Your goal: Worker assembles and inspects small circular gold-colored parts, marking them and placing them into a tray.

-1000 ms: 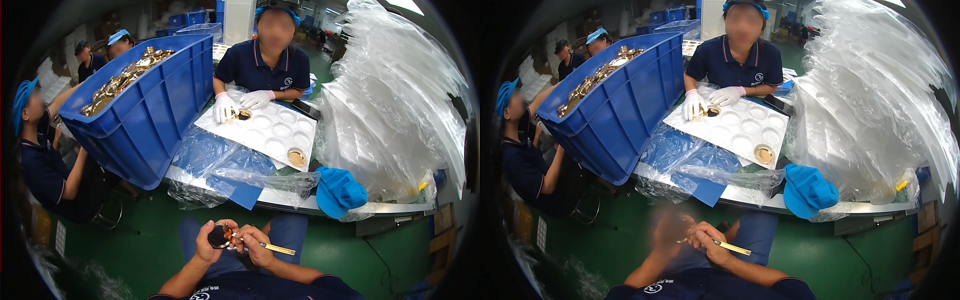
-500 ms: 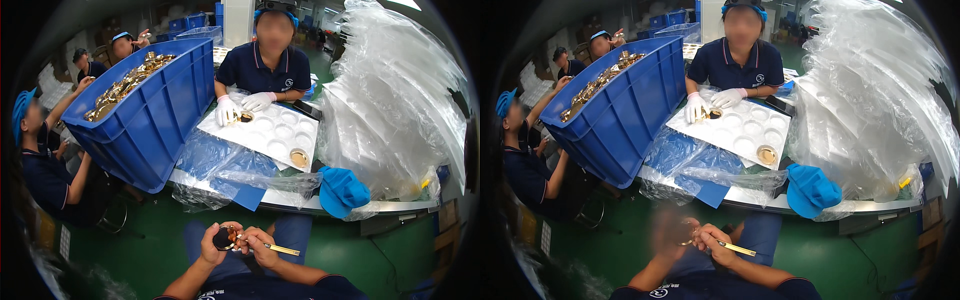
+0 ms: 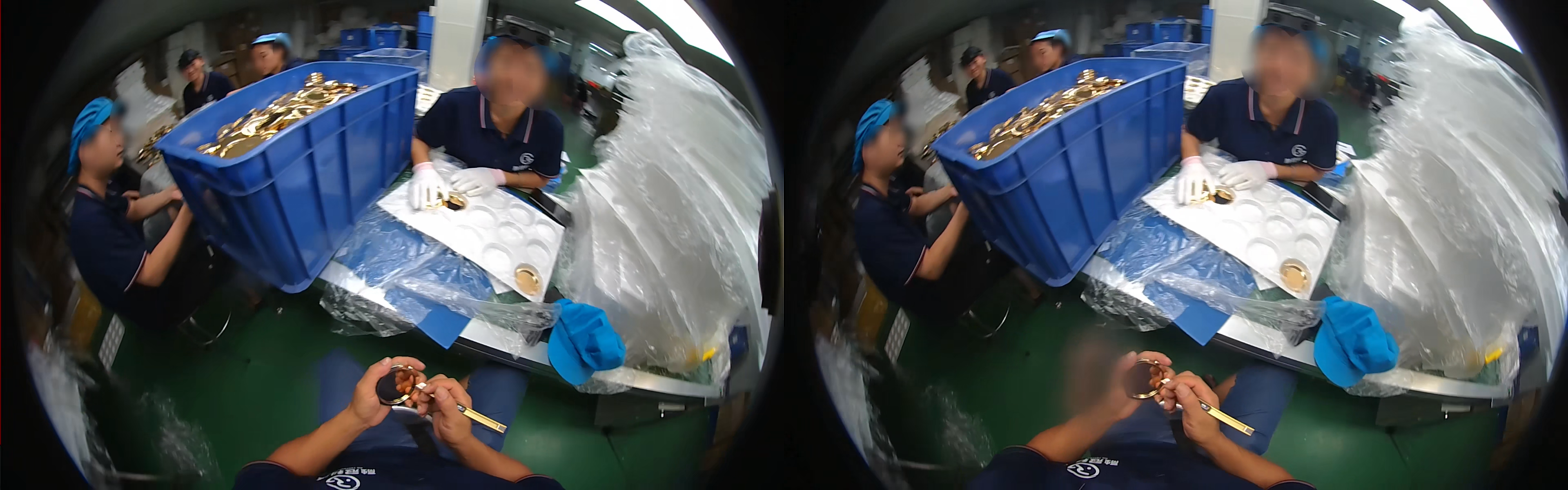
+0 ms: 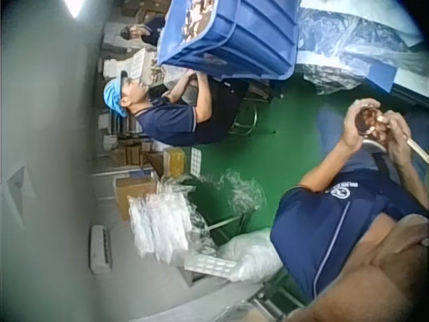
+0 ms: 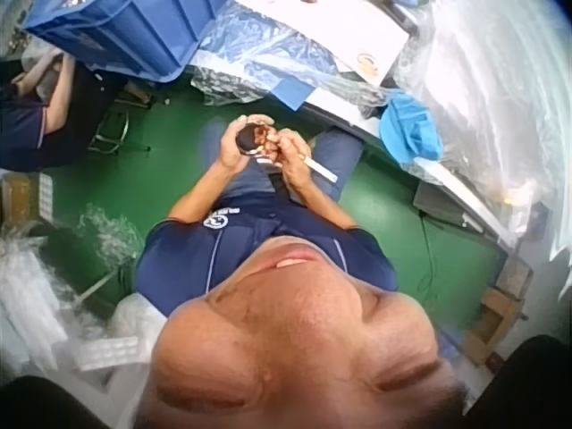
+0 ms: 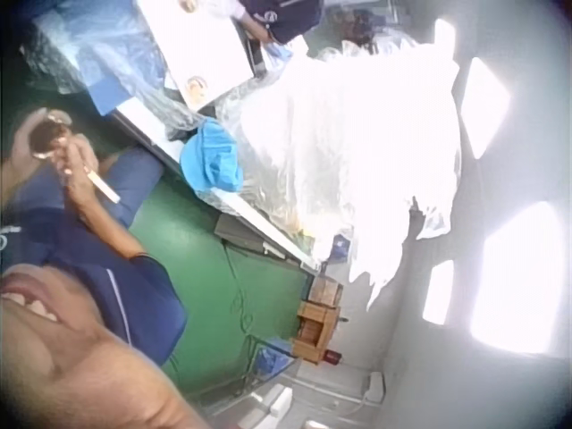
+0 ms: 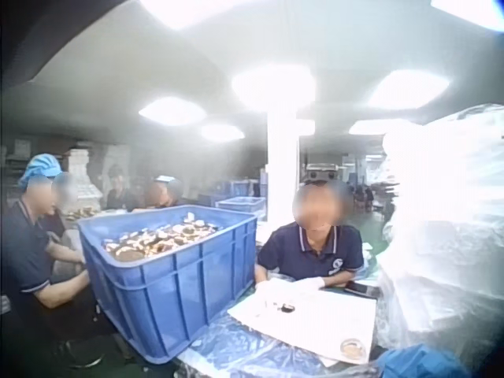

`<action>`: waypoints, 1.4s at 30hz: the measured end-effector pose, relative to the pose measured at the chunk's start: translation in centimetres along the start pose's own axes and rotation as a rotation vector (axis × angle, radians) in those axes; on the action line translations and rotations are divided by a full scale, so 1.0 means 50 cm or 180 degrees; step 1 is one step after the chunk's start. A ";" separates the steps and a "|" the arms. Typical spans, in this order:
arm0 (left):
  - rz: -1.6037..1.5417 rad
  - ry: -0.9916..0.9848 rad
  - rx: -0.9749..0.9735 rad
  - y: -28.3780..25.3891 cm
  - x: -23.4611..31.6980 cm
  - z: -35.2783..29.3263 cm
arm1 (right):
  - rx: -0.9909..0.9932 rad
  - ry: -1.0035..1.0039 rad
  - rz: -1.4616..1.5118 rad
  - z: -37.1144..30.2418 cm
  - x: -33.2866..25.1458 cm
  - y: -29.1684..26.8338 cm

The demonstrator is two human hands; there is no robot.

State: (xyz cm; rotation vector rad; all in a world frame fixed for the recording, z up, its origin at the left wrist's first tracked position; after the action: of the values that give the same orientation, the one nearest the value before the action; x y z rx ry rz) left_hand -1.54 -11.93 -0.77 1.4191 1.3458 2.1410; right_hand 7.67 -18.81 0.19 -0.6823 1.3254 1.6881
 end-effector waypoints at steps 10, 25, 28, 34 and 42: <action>-0.0030 0.0085 0.0068 -0.002 -0.002 -0.028 | 0.0092 -0.0142 -0.0070 -0.012 0.005 0.006; -0.0111 0.0080 0.0071 0.003 0.017 -0.029 | -0.0065 -0.0106 -0.0018 0.013 0.000 0.017; -0.0216 0.0065 -0.0004 -0.003 0.013 -0.025 | -0.0074 -0.0112 -0.0006 0.017 -0.003 0.014; -0.0415 -0.0027 -0.0248 -0.012 -0.005 -0.010 | 0.0065 -0.0140 0.0025 0.022 -0.009 -0.007; -0.0622 -0.0108 -0.0309 -0.003 -0.012 0.000 | 0.0248 0.0019 -0.0362 0.018 -0.014 -0.044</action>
State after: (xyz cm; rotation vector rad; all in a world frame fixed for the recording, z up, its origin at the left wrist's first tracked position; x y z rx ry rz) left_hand -1.29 -12.24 -1.27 1.2277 1.2918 2.0183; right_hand 10.02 -18.01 -0.02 -0.7041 1.3245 1.5371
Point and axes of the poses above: each hand's wrist, its own z-axis towards the middle knuckle, its own y-axis out of the palm, x = y × z, the point moved 5 cm from there along z, towards the middle knuckle, and after that the axes turned 9 degrees about -x, right-handed, at the moved point
